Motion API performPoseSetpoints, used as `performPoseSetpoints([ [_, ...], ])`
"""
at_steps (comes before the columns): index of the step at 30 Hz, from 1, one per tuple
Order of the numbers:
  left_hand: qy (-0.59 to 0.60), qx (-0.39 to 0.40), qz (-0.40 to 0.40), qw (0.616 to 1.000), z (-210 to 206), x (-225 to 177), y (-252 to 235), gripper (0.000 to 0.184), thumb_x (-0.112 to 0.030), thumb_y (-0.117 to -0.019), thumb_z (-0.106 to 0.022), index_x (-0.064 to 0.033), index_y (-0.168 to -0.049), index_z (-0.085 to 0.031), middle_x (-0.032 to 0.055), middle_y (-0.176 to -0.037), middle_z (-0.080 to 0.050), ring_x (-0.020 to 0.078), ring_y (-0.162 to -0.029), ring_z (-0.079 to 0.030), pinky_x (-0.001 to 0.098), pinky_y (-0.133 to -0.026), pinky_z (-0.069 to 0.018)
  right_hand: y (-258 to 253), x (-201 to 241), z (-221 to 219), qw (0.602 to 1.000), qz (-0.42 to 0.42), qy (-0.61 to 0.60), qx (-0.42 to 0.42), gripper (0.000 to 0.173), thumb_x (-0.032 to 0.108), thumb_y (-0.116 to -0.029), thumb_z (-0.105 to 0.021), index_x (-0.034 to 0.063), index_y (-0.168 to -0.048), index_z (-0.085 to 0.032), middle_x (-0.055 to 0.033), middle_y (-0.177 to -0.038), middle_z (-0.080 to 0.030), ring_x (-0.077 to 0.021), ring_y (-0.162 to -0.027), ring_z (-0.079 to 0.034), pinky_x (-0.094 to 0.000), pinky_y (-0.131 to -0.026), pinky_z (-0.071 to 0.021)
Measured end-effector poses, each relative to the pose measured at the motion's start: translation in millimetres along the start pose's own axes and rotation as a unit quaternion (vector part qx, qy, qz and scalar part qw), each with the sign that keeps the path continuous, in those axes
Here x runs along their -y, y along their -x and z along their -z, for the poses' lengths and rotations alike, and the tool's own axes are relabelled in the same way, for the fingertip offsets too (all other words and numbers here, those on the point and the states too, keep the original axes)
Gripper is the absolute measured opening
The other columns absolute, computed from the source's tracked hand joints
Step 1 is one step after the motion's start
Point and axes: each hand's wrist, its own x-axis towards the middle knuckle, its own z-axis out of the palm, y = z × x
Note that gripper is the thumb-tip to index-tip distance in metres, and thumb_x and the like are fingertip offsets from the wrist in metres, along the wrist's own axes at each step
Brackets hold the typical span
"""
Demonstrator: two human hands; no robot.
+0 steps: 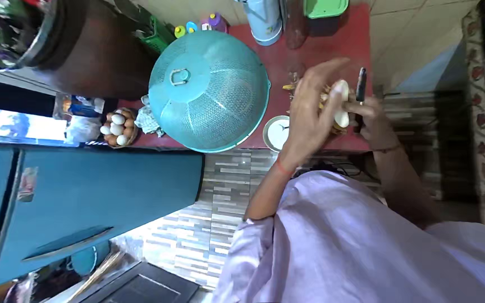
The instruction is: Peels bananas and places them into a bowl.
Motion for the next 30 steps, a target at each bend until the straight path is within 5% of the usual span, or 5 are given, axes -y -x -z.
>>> performPoseSetpoints([
  [4,0.136,0.008,0.241,0.961,-45,86,-8,0.052,-0.027,-0.1120,-0.023,0.0003,-0.145,-0.052,0.0185,-0.145,-0.055,0.0238,-0.134,-0.053,0.0434,-0.113,-0.0421,-7,5,-17,0.991,0.010,0.134,-0.018,0.031,0.020,-0.0897,-0.077,0.0050,-0.117,-0.071,0.0037,-0.086,-0.071,0.0021,-0.057,-0.052,-0.0176,-0.050,-0.0446],
  [8,0.239,-0.038,0.344,0.907,-75,112,1,0.050,-0.029,-0.1134,-0.022,-0.0002,-0.130,-0.060,0.0119,-0.111,-0.066,0.0142,-0.095,-0.063,0.0338,-0.087,-0.0534,-14,-4,-21,0.970,0.021,0.239,-0.035,0.036,0.023,-0.0880,-0.080,0.0003,-0.114,-0.072,-0.0102,-0.102,-0.074,-0.0122,-0.087,-0.070,-0.0374,-0.084,-0.0594],
  [12,0.338,-0.111,0.381,0.854,-84,126,16,0.041,-0.025,-0.1125,-0.028,-0.0006,-0.116,-0.062,0.0049,-0.090,-0.064,0.0095,-0.079,-0.062,0.0286,-0.074,-0.0554,12,-2,-22,0.974,0.002,0.226,-0.006,0.032,0.040,-0.1019,-0.063,0.0097,-0.110,-0.071,-0.0033,-0.086,-0.071,-0.0096,-0.065,-0.063,-0.0269,-0.056,-0.0513],
  [18,0.518,-0.184,0.434,0.714,-86,135,25,0.042,-0.030,-0.1120,-0.028,-0.0049,-0.110,-0.062,0.0032,-0.081,-0.067,0.0104,-0.072,-0.066,0.0245,-0.067,-0.0565,4,4,-16,0.977,0.038,0.207,0.027,0.029,0.023,-0.1031,-0.060,0.0029,-0.122,-0.069,-0.0060,-0.109,-0.075,-0.0099,-0.081,-0.071,-0.0275,-0.066,-0.0583],
  [30,0.627,-0.288,0.419,0.590,-65,127,17,0.039,-0.029,-0.1113,-0.025,-0.0068,-0.109,-0.057,0.0086,-0.088,-0.065,0.0240,-0.086,-0.069,0.0449,-0.087,-0.0586,34,-9,-15,0.962,0.044,0.268,0.023,0.038,0.031,-0.1105,-0.044,0.0125,-0.139,-0.060,-0.0052,-0.078,-0.067,-0.0134,-0.050,-0.056,-0.0295,-0.044,-0.0497],
])
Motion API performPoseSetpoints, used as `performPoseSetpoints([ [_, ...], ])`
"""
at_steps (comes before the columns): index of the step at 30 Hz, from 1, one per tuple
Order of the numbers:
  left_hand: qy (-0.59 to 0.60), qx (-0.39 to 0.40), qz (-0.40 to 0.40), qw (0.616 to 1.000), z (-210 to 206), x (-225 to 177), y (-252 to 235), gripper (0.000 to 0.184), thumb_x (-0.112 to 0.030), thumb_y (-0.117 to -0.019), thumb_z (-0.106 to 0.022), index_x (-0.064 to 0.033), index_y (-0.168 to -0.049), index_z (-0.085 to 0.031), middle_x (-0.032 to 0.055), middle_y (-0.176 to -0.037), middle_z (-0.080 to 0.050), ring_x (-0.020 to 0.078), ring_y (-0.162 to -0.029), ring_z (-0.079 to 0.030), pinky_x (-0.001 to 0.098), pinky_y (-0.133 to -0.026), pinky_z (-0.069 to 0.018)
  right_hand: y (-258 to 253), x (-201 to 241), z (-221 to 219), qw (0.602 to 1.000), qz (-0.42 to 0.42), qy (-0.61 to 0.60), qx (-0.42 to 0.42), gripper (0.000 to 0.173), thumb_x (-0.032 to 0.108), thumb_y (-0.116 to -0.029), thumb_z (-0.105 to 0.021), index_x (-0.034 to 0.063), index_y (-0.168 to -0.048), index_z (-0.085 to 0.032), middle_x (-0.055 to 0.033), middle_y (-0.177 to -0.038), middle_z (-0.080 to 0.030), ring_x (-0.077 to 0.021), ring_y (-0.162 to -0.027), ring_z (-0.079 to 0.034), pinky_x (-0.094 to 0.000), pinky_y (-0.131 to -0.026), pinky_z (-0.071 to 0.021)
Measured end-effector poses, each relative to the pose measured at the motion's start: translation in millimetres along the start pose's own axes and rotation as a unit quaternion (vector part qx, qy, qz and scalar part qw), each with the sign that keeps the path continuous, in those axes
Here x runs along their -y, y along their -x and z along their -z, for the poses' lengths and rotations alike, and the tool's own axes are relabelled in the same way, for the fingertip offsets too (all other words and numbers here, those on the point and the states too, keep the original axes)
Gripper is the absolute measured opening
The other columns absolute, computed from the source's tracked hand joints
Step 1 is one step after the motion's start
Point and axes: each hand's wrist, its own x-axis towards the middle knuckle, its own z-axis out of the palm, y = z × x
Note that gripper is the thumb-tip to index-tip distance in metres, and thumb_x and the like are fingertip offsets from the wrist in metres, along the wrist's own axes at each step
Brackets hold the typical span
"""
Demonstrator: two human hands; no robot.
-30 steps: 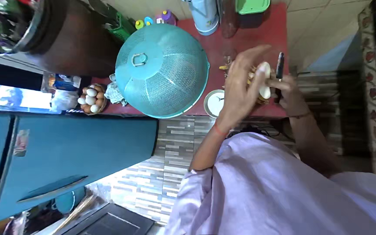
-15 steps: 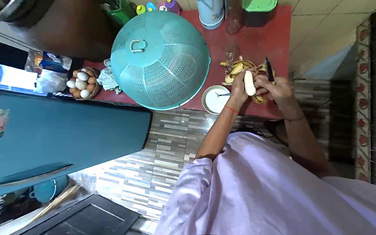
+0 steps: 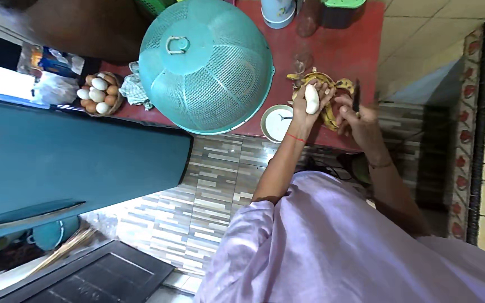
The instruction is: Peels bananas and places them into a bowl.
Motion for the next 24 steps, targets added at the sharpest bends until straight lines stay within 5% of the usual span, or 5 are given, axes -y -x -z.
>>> performPoseSetpoints([
  [3,-0.012,0.019,-0.015,1.000,-3,-5,4,0.045,-0.035,-0.1120,-0.023,-0.0080,-0.107,-0.058,0.0072,-0.085,-0.065,0.0215,-0.082,-0.069,0.0416,-0.084,-0.0597,13,4,-12,0.996,0.039,0.076,0.002,0.045,0.035,-0.1100,-0.044,0.0126,-0.147,-0.054,-0.0082,-0.077,-0.061,-0.0172,-0.049,-0.050,-0.0346,-0.043,-0.0460],
  [8,-0.077,0.067,-0.089,0.991,-8,-11,12,0.046,-0.033,-0.1127,-0.018,-0.0092,-0.110,-0.058,0.0029,-0.077,-0.063,0.0171,-0.074,-0.067,0.0348,-0.077,-0.0597,26,17,-31,0.998,0.066,-0.001,0.001,0.051,0.031,-0.1102,-0.033,0.0059,-0.152,-0.048,-0.0019,-0.075,-0.059,-0.0091,-0.054,-0.047,-0.0262,-0.049,-0.0426],
  [17,-0.068,0.048,-0.134,0.987,-15,-23,21,0.042,-0.033,-0.1131,-0.020,-0.0098,-0.109,-0.056,0.0010,-0.077,-0.060,0.0150,-0.076,-0.066,0.0342,-0.081,-0.0593,32,17,-50,0.989,0.132,0.062,-0.008,0.046,0.023,-0.1104,-0.040,0.0099,-0.152,-0.051,-0.0019,-0.074,-0.057,-0.0085,-0.058,-0.050,-0.0272,-0.054,-0.0452],
  [20,-0.048,0.040,-0.138,0.988,-14,-25,22,0.046,-0.037,-0.1130,-0.018,-0.0105,-0.106,-0.055,0.0029,-0.080,-0.062,0.0174,-0.080,-0.067,0.0359,-0.083,-0.0589,30,19,-51,0.994,0.110,-0.001,0.001,0.048,0.028,-0.1096,-0.045,0.0064,-0.152,-0.050,-0.0040,-0.101,-0.070,-0.0018,-0.063,-0.050,-0.0200,-0.057,-0.0441],
  [24,-0.077,0.049,-0.163,0.982,-15,-20,23,0.050,-0.038,-0.1127,-0.014,-0.0104,-0.106,-0.055,0.0025,-0.081,-0.062,0.0165,-0.082,-0.066,0.0348,-0.086,-0.0565,21,25,-53,0.997,0.057,-0.043,-0.016,0.052,0.033,-0.1045,-0.058,0.0093,-0.150,-0.051,0.0018,-0.086,-0.064,-0.0023,-0.054,-0.047,-0.0186,-0.047,-0.0417],
])
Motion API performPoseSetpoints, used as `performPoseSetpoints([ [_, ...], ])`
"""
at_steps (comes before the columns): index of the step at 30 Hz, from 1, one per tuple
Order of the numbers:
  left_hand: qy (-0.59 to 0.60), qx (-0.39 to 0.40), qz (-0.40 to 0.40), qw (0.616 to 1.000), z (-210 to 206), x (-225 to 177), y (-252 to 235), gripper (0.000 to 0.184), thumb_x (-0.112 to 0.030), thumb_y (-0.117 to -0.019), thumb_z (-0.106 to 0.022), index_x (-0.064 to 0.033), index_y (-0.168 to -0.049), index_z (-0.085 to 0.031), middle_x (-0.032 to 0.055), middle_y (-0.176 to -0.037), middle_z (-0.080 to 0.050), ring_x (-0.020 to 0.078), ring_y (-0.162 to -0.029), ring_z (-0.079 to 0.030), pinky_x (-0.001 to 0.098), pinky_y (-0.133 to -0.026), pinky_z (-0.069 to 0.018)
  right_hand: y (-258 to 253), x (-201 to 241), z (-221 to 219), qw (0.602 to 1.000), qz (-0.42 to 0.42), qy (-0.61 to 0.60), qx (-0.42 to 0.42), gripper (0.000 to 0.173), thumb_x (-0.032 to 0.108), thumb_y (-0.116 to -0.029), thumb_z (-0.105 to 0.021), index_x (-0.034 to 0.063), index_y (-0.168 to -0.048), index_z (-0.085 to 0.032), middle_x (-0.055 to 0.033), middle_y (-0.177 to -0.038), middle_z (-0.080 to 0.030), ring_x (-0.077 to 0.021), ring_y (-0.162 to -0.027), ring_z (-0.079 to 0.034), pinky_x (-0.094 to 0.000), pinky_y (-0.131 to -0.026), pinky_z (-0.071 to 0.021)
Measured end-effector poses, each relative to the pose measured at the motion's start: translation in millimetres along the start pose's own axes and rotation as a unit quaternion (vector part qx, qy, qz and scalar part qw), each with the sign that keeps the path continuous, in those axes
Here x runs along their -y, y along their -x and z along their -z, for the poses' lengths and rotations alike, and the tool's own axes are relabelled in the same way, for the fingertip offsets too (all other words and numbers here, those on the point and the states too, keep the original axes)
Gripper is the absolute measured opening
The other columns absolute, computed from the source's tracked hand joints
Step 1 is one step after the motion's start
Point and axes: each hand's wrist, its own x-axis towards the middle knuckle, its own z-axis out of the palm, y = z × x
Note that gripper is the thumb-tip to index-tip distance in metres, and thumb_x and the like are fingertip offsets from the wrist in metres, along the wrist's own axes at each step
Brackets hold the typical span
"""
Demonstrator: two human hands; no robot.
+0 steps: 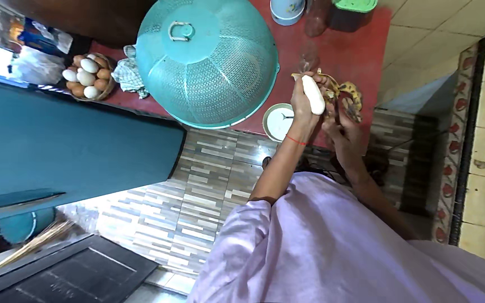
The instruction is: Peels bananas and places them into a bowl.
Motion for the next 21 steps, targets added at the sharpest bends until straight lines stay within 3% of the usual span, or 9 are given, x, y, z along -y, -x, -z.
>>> performPoseSetpoints([
  [2,-0.068,0.019,-0.041,0.997,0,4,2,0.051,-0.037,-0.1122,-0.011,-0.0100,-0.109,-0.055,0.0014,-0.084,-0.062,0.0137,-0.083,-0.065,0.0313,-0.083,-0.0560,-3,4,0,1.000,-0.030,-0.003,-0.009,0.040,0.036,-0.1028,-0.061,0.0126,-0.135,-0.063,0.0016,-0.078,-0.064,-0.0041,-0.049,-0.048,-0.0191,-0.042,-0.0409],
  [3,-0.106,0.026,-0.063,0.992,0,5,3,0.051,-0.035,-0.1121,-0.011,-0.0083,-0.112,-0.054,0.0021,-0.086,-0.063,0.0129,-0.083,-0.065,0.0304,-0.082,-0.0560,-5,5,-1,0.999,-0.048,-0.013,-0.015,0.031,0.038,-0.1023,-0.062,0.0139,-0.121,-0.067,0.0014,-0.070,-0.061,-0.0051,-0.045,-0.046,-0.0197,-0.039,-0.0386],
  [6,-0.174,0.042,-0.103,0.978,-3,3,7,0.047,-0.030,-0.1122,-0.014,-0.0045,-0.117,-0.053,0.0038,-0.093,-0.065,0.0105,-0.085,-0.064,0.0279,-0.080,-0.0554,-7,6,1,0.995,-0.071,-0.071,-0.010,0.024,0.036,-0.1041,-0.060,0.0135,-0.107,-0.069,0.0007,-0.066,-0.061,-0.0049,-0.041,-0.043,-0.0188,-0.036,-0.0357],
  [9,-0.208,0.065,-0.122,0.968,0,2,6,0.047,-0.027,-0.1117,-0.017,-0.0006,-0.123,-0.054,0.0069,-0.105,-0.065,0.0109,-0.095,-0.063,0.0298,-0.088,-0.0537,-8,3,5,0.992,-0.064,-0.106,-0.012,0.025,0.027,-0.1040,-0.061,0.0148,-0.124,-0.068,-0.0005,-0.078,-0.071,-0.0031,-0.042,-0.045,-0.0163,-0.036,-0.0347],
  [11,-0.223,0.075,-0.127,0.964,2,3,4,0.049,-0.025,-0.1112,-0.018,-0.0001,-0.125,-0.058,0.0066,-0.104,-0.063,0.0098,-0.093,-0.062,0.0283,-0.086,-0.0534,-12,2,8,0.992,-0.066,-0.104,-0.022,0.035,0.020,-0.1014,-0.065,0.0178,-0.137,-0.065,-0.0009,-0.086,-0.075,-0.0029,-0.045,-0.047,-0.0160,-0.037,-0.0344],
  [13,-0.209,0.072,-0.125,0.967,1,3,3,0.049,-0.024,-0.1119,-0.019,-0.0009,-0.126,-0.060,0.0056,-0.101,-0.064,0.0092,-0.088,-0.062,0.0272,-0.082,-0.0545,-17,0,9,0.994,-0.059,-0.085,-0.045,0.042,0.015,-0.0971,-0.070,0.0179,-0.138,-0.064,0.0001,-0.092,-0.076,-0.0030,-0.052,-0.054,-0.0167,-0.041,-0.0396],
  [16,-0.156,0.057,-0.108,0.980,-2,4,4,0.043,-0.023,-0.1123,-0.022,-0.0003,-0.138,-0.048,0.0111,-0.109,-0.065,0.0181,-0.099,-0.067,0.0381,-0.094,-0.0558,-18,-3,10,0.997,-0.007,-0.030,-0.069,0.046,0.008,-0.0915,-0.075,0.0163,-0.136,-0.064,0.0009,-0.092,-0.075,-0.0030,-0.063,-0.063,-0.0191,-0.055,-0.0530],
  [19,-0.124,0.037,-0.119,0.984,-5,9,4,0.042,-0.024,-0.1128,-0.020,0.0010,-0.136,-0.045,0.0142,-0.104,-0.068,0.0224,-0.097,-0.071,0.0406,-0.094,-0.0574,-18,-3,9,0.997,0.034,0.022,-0.072,0.042,0.011,-0.0912,-0.076,0.0141,-0.131,-0.065,0.0012,-0.088,-0.074,-0.0039,-0.065,-0.065,-0.0207,-0.058,-0.0559],
  [21,-0.135,0.023,-0.115,0.984,-4,11,3,0.047,-0.026,-0.1130,-0.015,0.0032,-0.135,-0.046,0.0151,-0.103,-0.069,0.0222,-0.096,-0.072,0.0395,-0.093,-0.0581,-17,0,8,0.996,0.045,0.043,-0.068,0.044,0.012,-0.0921,-0.075,0.0154,-0.134,-0.065,0.0002,-0.095,-0.074,-0.0051,-0.067,-0.066,-0.0214,-0.060,-0.0567],
])
